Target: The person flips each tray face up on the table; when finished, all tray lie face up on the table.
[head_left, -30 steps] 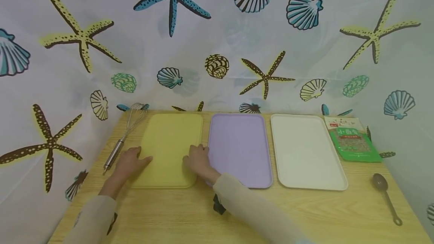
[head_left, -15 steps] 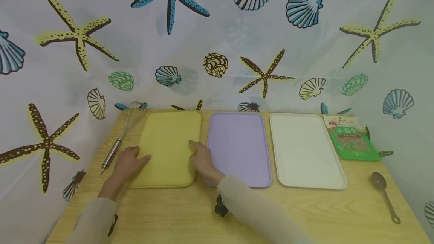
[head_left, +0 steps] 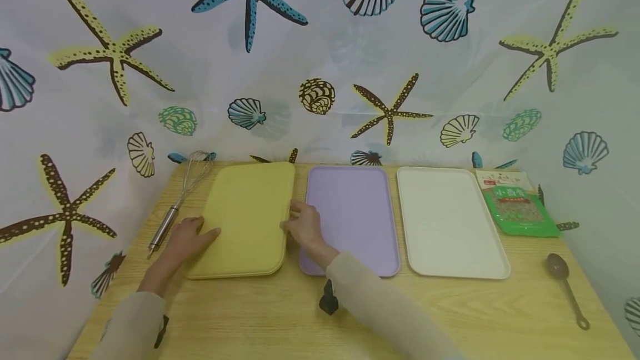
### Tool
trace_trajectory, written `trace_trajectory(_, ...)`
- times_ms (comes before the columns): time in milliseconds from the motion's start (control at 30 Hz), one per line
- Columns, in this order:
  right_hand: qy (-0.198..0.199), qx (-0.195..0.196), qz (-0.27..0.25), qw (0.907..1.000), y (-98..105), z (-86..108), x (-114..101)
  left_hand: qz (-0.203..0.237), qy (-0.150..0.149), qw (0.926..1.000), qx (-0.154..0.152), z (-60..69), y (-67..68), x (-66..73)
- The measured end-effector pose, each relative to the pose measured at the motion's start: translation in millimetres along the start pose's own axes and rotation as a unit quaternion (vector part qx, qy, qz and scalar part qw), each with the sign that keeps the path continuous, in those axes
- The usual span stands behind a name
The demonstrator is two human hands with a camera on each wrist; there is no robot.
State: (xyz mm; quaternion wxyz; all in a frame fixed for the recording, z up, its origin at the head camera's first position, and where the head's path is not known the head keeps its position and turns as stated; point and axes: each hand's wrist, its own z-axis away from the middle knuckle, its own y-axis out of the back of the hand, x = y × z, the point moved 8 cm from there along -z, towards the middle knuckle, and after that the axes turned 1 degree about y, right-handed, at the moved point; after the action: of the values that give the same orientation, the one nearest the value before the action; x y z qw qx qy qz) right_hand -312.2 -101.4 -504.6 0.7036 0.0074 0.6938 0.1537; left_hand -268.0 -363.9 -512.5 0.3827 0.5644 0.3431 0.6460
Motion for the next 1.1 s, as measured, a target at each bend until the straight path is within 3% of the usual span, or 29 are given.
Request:
trace_trajectory(333, -0.035, -0.029, 0.015, 0.9988, 0.2, -7.0, -3.8, 0.023, 0.014, 0.9995, -0.018, 7.5, 0.2, 3.3)
trace_trajectory(600, -0.033, -0.047, 0.003, 0.9984, -3.1, -9.4, -6.3, 0.040, -0.008, 0.9985, -0.037, 8.6, -3.8, -8.5)
trace_trajectory(833, -0.042, -0.047, 0.021, 0.9978, 0.8, -6.1, -8.4, 0.032, -0.043, 0.9958, -0.074, 32.1, -6.4, 3.8)
trace_trajectory(933, -0.039, -0.049, 0.014, 0.9979, 0.7, -6.0, -9.7, 0.011, -0.060, 0.9953, -0.075, 42.2, -7.0, 7.9)
trace_trajectory(1100, -0.033, -0.045, 0.008, 0.9984, 1.5, -7.1, -13.6, 0.022, -0.078, 0.9940, -0.074, 54.5, -9.2, 10.0)
